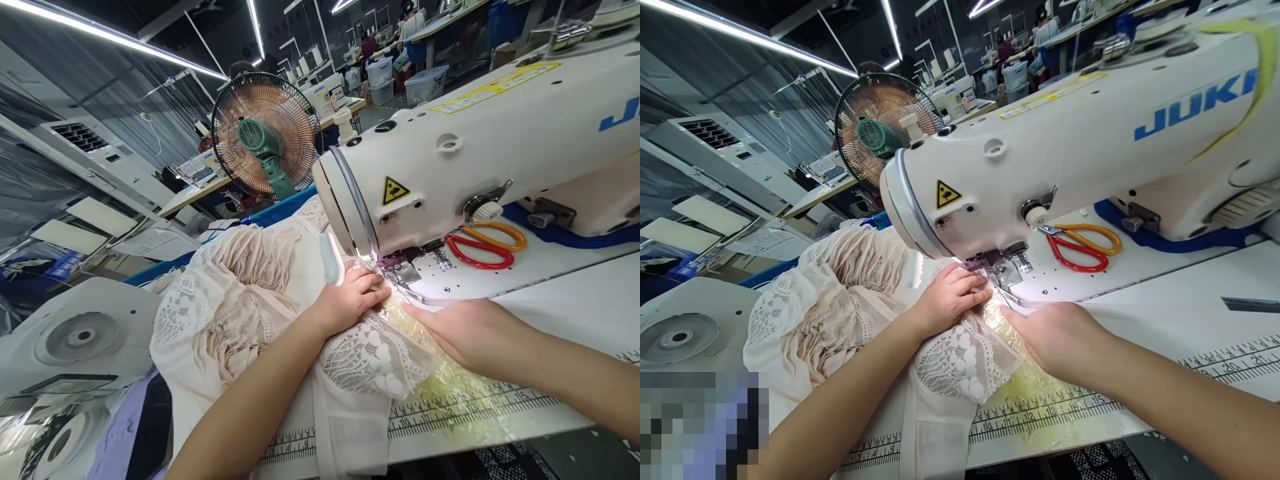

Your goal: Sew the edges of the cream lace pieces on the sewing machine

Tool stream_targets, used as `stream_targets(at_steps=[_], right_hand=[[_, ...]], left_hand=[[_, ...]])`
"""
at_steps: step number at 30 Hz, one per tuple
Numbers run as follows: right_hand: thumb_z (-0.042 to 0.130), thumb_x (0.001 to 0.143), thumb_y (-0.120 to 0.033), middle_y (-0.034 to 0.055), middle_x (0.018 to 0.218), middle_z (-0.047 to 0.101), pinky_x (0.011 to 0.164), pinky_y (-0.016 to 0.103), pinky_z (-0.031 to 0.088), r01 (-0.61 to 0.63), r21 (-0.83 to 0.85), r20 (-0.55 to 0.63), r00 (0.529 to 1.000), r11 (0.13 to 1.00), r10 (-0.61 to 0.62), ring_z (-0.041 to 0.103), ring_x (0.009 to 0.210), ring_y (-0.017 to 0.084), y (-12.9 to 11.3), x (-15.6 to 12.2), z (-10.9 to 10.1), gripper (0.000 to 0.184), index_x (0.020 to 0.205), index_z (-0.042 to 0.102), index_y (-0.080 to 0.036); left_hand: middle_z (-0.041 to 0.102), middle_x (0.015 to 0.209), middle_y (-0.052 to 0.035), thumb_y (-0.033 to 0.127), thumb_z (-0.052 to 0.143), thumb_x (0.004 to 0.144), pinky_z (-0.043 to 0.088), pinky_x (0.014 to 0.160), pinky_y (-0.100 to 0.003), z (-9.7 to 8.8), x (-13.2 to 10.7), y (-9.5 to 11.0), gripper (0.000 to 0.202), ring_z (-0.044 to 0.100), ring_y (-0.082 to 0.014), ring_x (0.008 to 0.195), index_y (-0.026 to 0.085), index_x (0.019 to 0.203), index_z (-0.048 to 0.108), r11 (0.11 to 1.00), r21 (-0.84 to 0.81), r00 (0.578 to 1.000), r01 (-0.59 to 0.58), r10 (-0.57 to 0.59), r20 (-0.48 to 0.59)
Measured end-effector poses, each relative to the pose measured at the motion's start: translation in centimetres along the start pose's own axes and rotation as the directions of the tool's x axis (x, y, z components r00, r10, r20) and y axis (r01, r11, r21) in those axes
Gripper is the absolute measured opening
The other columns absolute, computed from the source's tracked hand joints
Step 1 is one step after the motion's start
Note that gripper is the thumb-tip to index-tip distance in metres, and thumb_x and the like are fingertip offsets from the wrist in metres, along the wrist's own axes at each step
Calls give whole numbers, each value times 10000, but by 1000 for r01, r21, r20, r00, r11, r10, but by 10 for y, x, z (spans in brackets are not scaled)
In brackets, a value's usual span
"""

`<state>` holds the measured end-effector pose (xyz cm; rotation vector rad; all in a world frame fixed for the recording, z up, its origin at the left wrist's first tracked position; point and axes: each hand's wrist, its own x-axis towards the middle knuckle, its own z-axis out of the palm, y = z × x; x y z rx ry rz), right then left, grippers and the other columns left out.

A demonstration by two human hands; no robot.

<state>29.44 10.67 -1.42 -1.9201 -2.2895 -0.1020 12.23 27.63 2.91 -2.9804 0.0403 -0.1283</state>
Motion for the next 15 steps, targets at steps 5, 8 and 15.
stream_targets(at_steps=[5, 8, 15], right_hand=[[440, 773, -214, -17, 482, 560, 430, 290, 110, 17, 26, -69, 998, 1000, -15, 500, 414, 214, 1, -3, 4, 482, 1244, 536, -248], [437, 770, -208, -16, 495, 567, 435, 292, 119, 24, 51, -94, 995, 998, -19, 506, 425, 218, 2, -4, 6, 467, 1222, 551, -235], [433, 758, -186, -1, 495, 572, 427, 290, 121, 10, 43, -119, 993, 999, -5, 499, 411, 210, 2, -3, 6, 453, 1178, 594, -243]], left_hand=[[569, 1216, -61, 253, 326, 957, 342, 950, -468, 2, 2, -10, 334, 478, -225, 1102, 240, 1196, 559, 999, 36, 1000, 19, -19, 16], [556, 1233, -58, 249, 344, 949, 368, 916, -451, 3, 2, -14, 331, 465, -230, 1113, 243, 1213, 544, 997, 61, 999, 43, -45, 26], [595, 1131, -80, 241, 397, 917, 388, 900, -425, 9, 1, -18, 314, 473, -236, 1090, 216, 1179, 569, 986, 150, 997, 76, -77, 3]])
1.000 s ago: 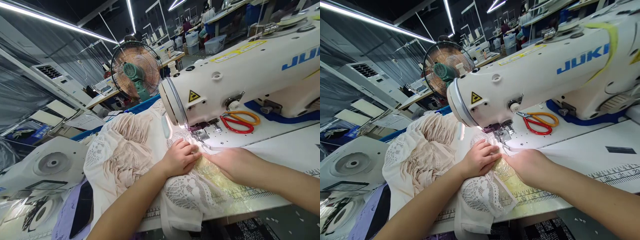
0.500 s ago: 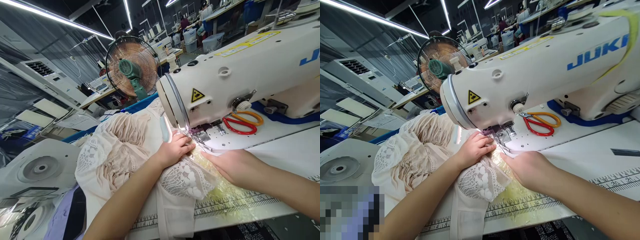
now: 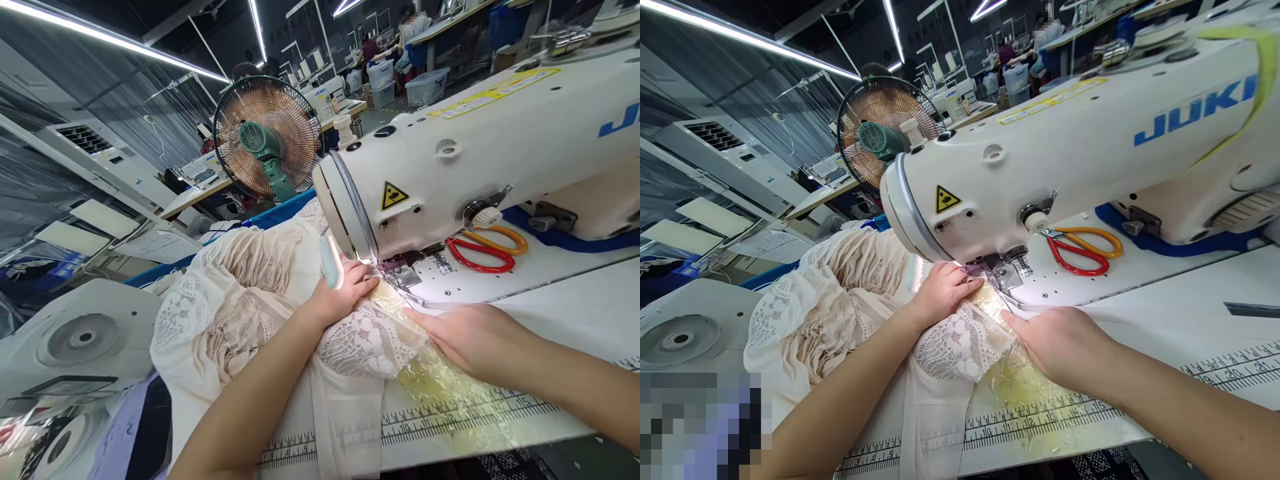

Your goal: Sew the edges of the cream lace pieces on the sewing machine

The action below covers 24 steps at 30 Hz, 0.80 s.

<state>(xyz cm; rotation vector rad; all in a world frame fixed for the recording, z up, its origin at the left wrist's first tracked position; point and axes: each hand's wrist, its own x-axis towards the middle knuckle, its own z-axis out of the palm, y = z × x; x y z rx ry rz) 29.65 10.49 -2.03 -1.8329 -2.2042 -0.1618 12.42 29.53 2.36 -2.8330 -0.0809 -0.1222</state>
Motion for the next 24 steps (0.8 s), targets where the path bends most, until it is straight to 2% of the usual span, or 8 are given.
stream_targets(at_steps=[5, 8, 9, 12, 15, 18, 21, 24], right_hand=[[441, 782, -174, 4, 532, 595, 430, 297, 167, -8, 34, 66, 998, 999, 5, 542, 462, 228, 0, 1, -6, 453, 1213, 569, -232], [433, 825, -179, 27, 630, 645, 454, 302, 231, -38, 123, 123, 992, 992, 23, 590, 549, 241, -2, 5, -20, 436, 1247, 534, -223], [438, 837, -182, 37, 675, 662, 465, 301, 253, -56, 172, 143, 989, 983, 31, 602, 583, 245, -3, 7, -27, 432, 1260, 519, -220], [505, 813, -155, 76, 765, 678, 489, 301, 294, -125, 285, 184, 980, 951, 73, 618, 660, 268, -6, 12, -48, 405, 1213, 551, -195], [505, 822, -151, 53, 812, 673, 553, 291, 368, -222, 305, 170, 970, 926, 176, 611, 723, 228, -4, 10, -59, 314, 1123, 587, -181], [368, 934, -233, 60, 919, 647, 663, 262, 435, -313, 378, 79, 949, 871, 306, 589, 805, 171, -12, -3, -59, 433, 1344, 338, -97], [388, 938, -433, 110, 1055, 594, 695, 270, 468, -255, 497, -35, 949, 830, 313, 577, 816, 168, -36, -17, -50, 694, 1438, 53, -86], [500, 845, -563, 108, 986, 609, 639, 298, 470, -83, 506, -68, 989, 859, 135, 577, 769, 208, -61, -17, -40, 739, 1413, 264, -154]], left_hand=[[609, 1067, -96, 176, 429, 867, 411, 872, -407, -9, -2, 2, 273, 498, -240, 1041, 176, 1071, 611, 998, 18, 996, 63, -61, -72], [613, 1021, -101, 98, 404, 809, 421, 867, -385, -31, 1, 16, 246, 513, -224, 999, 139, 915, 622, 987, -153, 987, 54, -76, -138], [617, 976, -97, 94, 396, 802, 430, 858, -363, -40, 2, 22, 238, 523, -209, 963, 135, 882, 617, 967, -250, 990, 39, -72, -124], [604, 858, -71, 179, 465, 778, 465, 713, -300, -57, 6, 37, 236, 546, -186, 811, 160, 968, 605, 877, -481, 993, 6, 51, 105], [586, 731, -44, 222, 454, 767, 447, 627, -281, -56, 10, 38, 136, 540, -175, 694, 177, 738, 579, 830, -548, 978, 102, 16, 207], [520, 607, -10, 354, 425, 816, 416, 533, -244, -51, 15, 32, 249, 490, -141, 561, 183, 656, 508, 673, -688, 960, 271, -142, 240], [432, 535, 26, 512, 477, 767, 357, 442, -221, -52, 16, 29, 340, 411, -116, 470, 189, 665, 460, 452, -797, 902, 401, -346, 257], [414, 517, 36, 563, 498, 731, 354, 439, -224, -50, 17, 31, 379, 410, -119, 462, 194, 689, 418, 279, -854, 829, 440, -491, 267]])
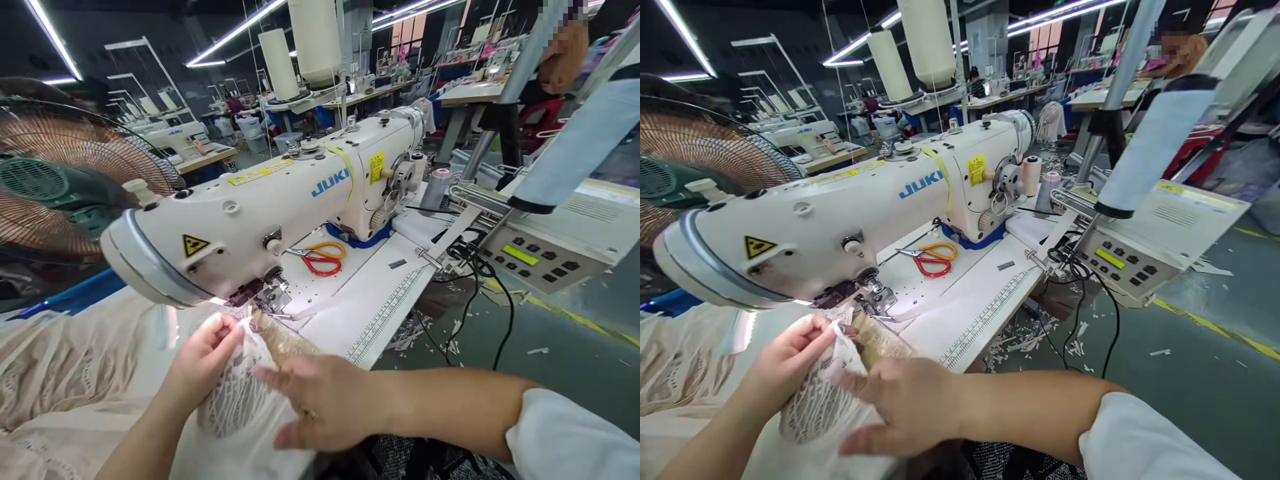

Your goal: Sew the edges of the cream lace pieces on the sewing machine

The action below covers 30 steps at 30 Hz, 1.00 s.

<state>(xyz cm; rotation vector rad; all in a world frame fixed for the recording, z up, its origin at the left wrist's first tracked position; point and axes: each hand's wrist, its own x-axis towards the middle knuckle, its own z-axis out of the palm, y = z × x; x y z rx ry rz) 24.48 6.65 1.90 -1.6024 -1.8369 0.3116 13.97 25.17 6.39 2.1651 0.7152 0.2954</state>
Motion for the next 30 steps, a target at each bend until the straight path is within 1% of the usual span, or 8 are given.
stream_targets(at_steps=[4, 6, 10, 13, 16, 20, 27, 30], right_hand=[[614, 807, -416, 46, 827, 651, 606, 246, 425, -63, -48, 102, 992, 997, 68, 586, 730, 175, -10, 11, 5, 342, 1038, 633, -165], [549, 865, -302, 35, 757, 650, 608, 250, 400, -153, -56, 64, 986, 987, 156, 582, 704, 161, -7, 14, 1, 183, 826, 660, -161], [494, 873, -242, 43, 630, 610, 536, 283, 345, -230, -53, 51, 971, 972, 232, 553, 610, 188, 6, 13, 2, 271, 641, 605, -158], [448, 874, -268, 49, 683, 650, 536, 290, 378, -227, -32, 93, 969, 973, 229, 569, 600, 199, 13, 10, 8, 252, 806, 664, -159], [435, 853, -314, 85, 816, 690, 588, 335, 431, -299, -64, 149, 941, 952, 305, 606, 664, 241, 13, 9, 10, 389, 1149, 604, -127], [384, 836, -354, 88, 746, 673, 600, 359, 441, -377, -138, 236, 886, 916, 400, 609, 684, 269, 10, 16, 7, 501, 1241, 546, -107], [312, 839, -438, 29, 596, 596, 539, 332, 440, -324, -128, 274, 897, 937, 348, 580, 594, 233, 18, 16, 0, 558, 1250, 521, -124], [368, 847, -426, 24, 654, 605, 458, 301, 396, -262, -268, 105, 949, 927, 299, 562, 557, 211, 28, 27, -8, 444, 1156, 580, -189]], left_hand=[[420, 515, 41, 458, 450, 760, 364, 482, -233, 12, -1, -6, 274, 437, -127, 475, 202, 697, 374, 997, 70, 986, 24, -12, -167], [471, 552, 28, 336, 430, 763, 368, 533, -240, 18, -9, -8, 157, 484, -138, 526, 198, 707, 381, 960, 272, 981, 70, -16, -194], [578, 919, -49, 203, 397, 811, 363, 615, -258, 27, -28, -4, 158, 573, -178, 764, 189, 927, 503, 717, 688, 994, 111, -85, -71], [557, 1020, -50, 257, 413, 830, 348, 603, -269, 32, -34, 2, 248, 579, -197, 776, 227, 1049, 527, 630, 770, 986, 97, -167, 12], [584, 950, -46, 386, 321, 896, 354, 618, -277, 35, -35, 5, 314, 578, -213, 811, 223, 1075, 521, 702, 680, 964, 213, -263, -31], [599, 803, -35, 512, 200, 917, 362, 615, -283, 36, -30, 3, 467, 577, -211, 772, 192, 1040, 518, 751, 557, 927, 353, -363, -99], [562, 1016, -56, 373, 286, 930, 353, 604, -277, 33, -28, -3, 360, 559, -213, 846, 219, 1193, 478, 673, 733, 975, 98, -212, 64], [554, 1006, -59, 385, 268, 936, 347, 587, -271, 34, -31, -6, 371, 555, -218, 844, 251, 1219, 468, 672, 739, 980, 50, -176, 94]])
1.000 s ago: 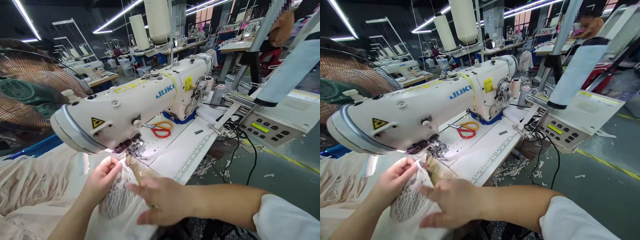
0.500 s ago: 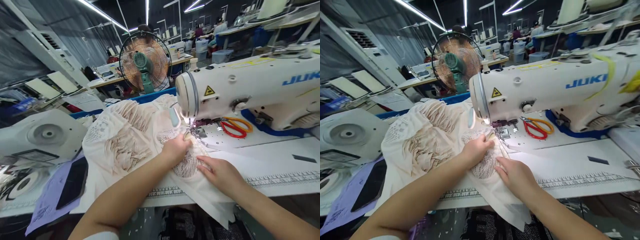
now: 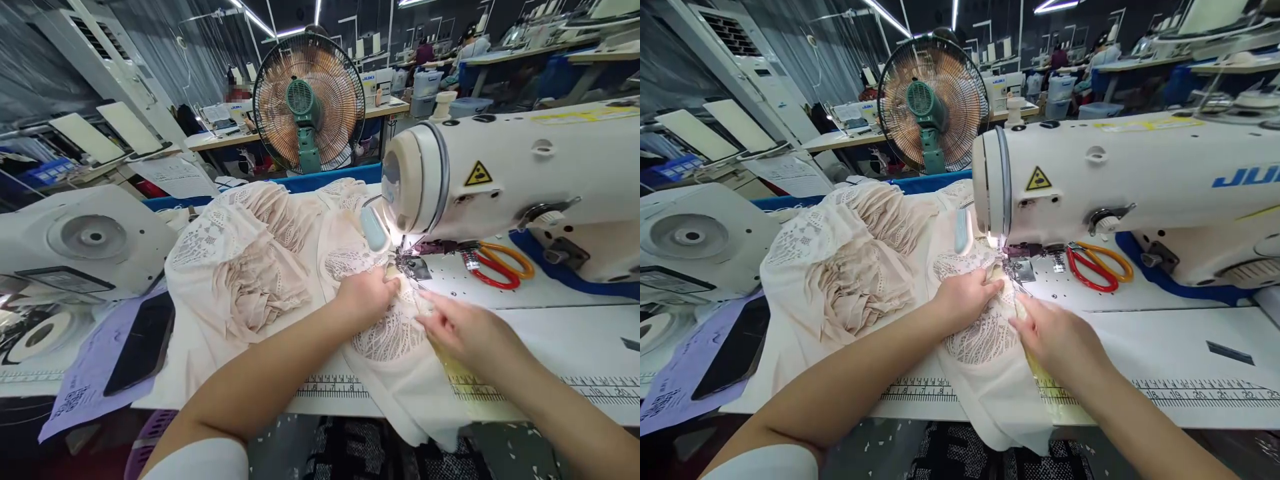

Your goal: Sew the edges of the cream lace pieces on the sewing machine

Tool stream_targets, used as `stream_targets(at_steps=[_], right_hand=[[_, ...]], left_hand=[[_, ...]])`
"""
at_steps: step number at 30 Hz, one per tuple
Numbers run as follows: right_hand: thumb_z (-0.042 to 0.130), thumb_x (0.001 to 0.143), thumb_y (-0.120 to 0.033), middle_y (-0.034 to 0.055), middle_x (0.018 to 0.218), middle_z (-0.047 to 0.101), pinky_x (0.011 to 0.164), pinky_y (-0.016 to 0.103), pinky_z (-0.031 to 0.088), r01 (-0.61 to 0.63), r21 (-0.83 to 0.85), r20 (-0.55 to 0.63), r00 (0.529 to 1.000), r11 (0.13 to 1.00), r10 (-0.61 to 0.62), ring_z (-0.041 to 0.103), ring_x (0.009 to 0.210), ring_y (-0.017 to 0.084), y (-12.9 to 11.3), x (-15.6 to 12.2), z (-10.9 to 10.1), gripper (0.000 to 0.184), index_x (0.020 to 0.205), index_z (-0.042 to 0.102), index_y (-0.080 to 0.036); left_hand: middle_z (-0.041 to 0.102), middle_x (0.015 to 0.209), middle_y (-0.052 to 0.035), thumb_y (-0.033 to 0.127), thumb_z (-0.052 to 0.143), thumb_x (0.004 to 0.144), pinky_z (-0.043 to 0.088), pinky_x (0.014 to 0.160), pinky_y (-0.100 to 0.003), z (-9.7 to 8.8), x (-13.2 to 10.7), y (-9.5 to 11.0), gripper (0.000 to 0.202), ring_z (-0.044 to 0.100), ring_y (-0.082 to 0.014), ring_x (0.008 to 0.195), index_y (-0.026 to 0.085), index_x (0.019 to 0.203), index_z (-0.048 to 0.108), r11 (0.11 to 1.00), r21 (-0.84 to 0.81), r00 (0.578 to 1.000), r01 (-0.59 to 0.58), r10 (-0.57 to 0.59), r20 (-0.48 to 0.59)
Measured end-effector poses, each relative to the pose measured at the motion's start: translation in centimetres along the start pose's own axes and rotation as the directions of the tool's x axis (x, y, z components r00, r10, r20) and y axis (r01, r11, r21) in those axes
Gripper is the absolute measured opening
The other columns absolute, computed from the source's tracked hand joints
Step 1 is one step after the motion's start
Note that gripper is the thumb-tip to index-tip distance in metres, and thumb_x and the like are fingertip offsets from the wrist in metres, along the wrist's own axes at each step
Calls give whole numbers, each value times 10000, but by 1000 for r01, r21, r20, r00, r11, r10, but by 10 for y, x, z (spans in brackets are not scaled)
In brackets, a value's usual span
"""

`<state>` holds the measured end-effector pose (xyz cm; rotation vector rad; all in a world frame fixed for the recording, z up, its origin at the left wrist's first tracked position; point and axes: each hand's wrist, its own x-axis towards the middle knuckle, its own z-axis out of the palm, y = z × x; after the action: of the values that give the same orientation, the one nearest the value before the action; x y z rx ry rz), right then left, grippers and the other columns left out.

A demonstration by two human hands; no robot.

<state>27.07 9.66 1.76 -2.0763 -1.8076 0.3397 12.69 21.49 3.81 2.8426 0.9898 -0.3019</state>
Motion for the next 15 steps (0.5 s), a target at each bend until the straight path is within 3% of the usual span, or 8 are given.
stream_targets(at_steps=[2, 4, 6, 11, 15], right_hand=[[416, 842, -393, 66, 892, 644, 504, 310, 428, 21, -154, -130, 991, 988, -41, 603, 706, 235, 3, 16, -4, 375, 1102, 612, -208], [466, 828, -378, 89, 1065, 617, 586, 331, 465, 46, -259, -138, 987, 965, -84, 601, 851, 271, 2, 33, -6, 354, 1099, 624, -214], [504, 811, -364, 100, 1072, 615, 631, 348, 475, 65, -295, -100, 990, 953, -98, 590, 891, 289, 0, 47, -4, 344, 1090, 635, -212], [505, 815, -287, 79, 911, 626, 628, 345, 477, 139, -258, -83, 983, 956, -165, 591, 819, 254, 2, 56, 7, 239, 970, 669, -207], [442, 843, -257, 90, 999, 610, 819, 346, 472, 171, -185, -179, 962, 968, -205, 565, 961, 235, 9, 56, 15, 214, 779, 632, -183]], left_hand=[[548, 1017, -59, 379, 273, 935, 345, 582, -266, 2, -1, 0, 360, 553, -216, 850, 268, 1215, 470, 999, -8, 999, -39, 39, -21], [565, 955, -57, 410, 224, 945, 358, 584, -265, 2, -2, 0, 394, 554, -198, 808, 233, 1171, 493, 994, -105, 999, 35, -36, -9], [573, 896, -55, 432, 201, 948, 376, 590, -270, 1, -5, 1, 423, 553, -191, 778, 202, 1125, 508, 981, -167, 995, 99, -96, 24], [530, 982, -86, 301, 376, 908, 421, 616, -309, -5, -15, -1, 292, 561, -244, 852, 210, 1157, 498, 993, 57, 995, -100, 99, 20], [532, 978, -94, 241, 413, 881, 450, 637, -341, -6, -17, -2, 301, 568, -258, 857, 197, 1166, 501, 992, 67, 994, -107, 104, 33]])
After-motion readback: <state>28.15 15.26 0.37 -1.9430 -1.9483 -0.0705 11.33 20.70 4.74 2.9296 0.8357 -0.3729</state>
